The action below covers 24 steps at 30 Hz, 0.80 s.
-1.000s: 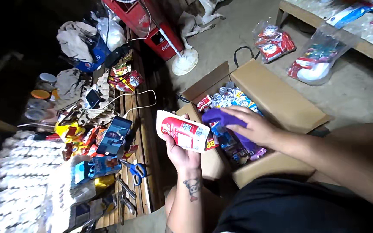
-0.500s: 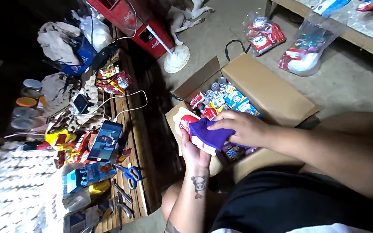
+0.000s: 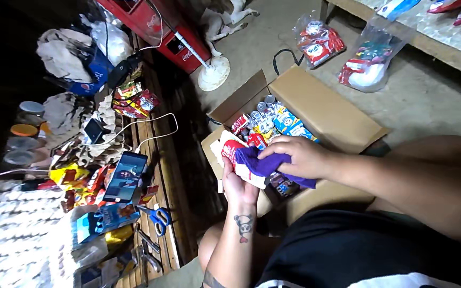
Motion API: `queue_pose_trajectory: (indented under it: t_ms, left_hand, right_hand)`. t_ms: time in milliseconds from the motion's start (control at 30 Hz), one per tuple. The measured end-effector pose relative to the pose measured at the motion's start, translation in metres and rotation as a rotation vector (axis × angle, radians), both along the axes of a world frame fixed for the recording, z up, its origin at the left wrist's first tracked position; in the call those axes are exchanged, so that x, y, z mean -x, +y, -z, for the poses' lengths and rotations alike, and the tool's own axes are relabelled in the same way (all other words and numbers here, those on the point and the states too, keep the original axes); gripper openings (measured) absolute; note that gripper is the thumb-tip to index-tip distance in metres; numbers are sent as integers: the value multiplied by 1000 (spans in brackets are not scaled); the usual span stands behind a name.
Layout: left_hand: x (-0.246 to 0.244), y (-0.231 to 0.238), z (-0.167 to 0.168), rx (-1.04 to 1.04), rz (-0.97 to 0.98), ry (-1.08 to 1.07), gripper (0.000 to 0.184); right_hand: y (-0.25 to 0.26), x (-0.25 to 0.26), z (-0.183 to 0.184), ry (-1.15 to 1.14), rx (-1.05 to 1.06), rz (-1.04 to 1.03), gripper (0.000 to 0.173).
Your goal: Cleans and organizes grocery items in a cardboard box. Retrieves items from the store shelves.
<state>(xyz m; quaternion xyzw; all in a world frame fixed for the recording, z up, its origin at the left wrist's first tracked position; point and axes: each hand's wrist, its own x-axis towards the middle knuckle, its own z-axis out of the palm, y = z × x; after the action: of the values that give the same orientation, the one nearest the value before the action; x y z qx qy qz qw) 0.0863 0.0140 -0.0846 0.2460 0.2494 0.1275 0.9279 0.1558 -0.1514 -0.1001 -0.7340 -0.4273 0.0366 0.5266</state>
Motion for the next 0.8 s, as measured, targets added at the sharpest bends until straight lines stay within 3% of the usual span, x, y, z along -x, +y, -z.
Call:
queue_pose_trajectory:
  t_ms: [167,267,400,500,600,800]
  left_hand:
    - [-2,14,-6,-60,-120,2,53]
    - [-2,24,-7,-71,-184,-30,52]
    - [-1,26,-8,-43,-209,-78,52]
    - [1,17,-4,-22,-177,-138,54]
    - [4,2,-1,-9,-128,-112,55]
    - [5,0,-1,-10,-123,-49,55]
  right_hand:
    - [-2,-8,6,121,-78,126,31]
    - [-2,-8,0,433,-170,164,36]
    - [2,1,-13,797,-209,21,59]
    - [8,12,-16,843,-172,-101,70]
    - [16,19,-9,840,-100,-67,73]
    - [18,11,-4,831,65,-23,61]
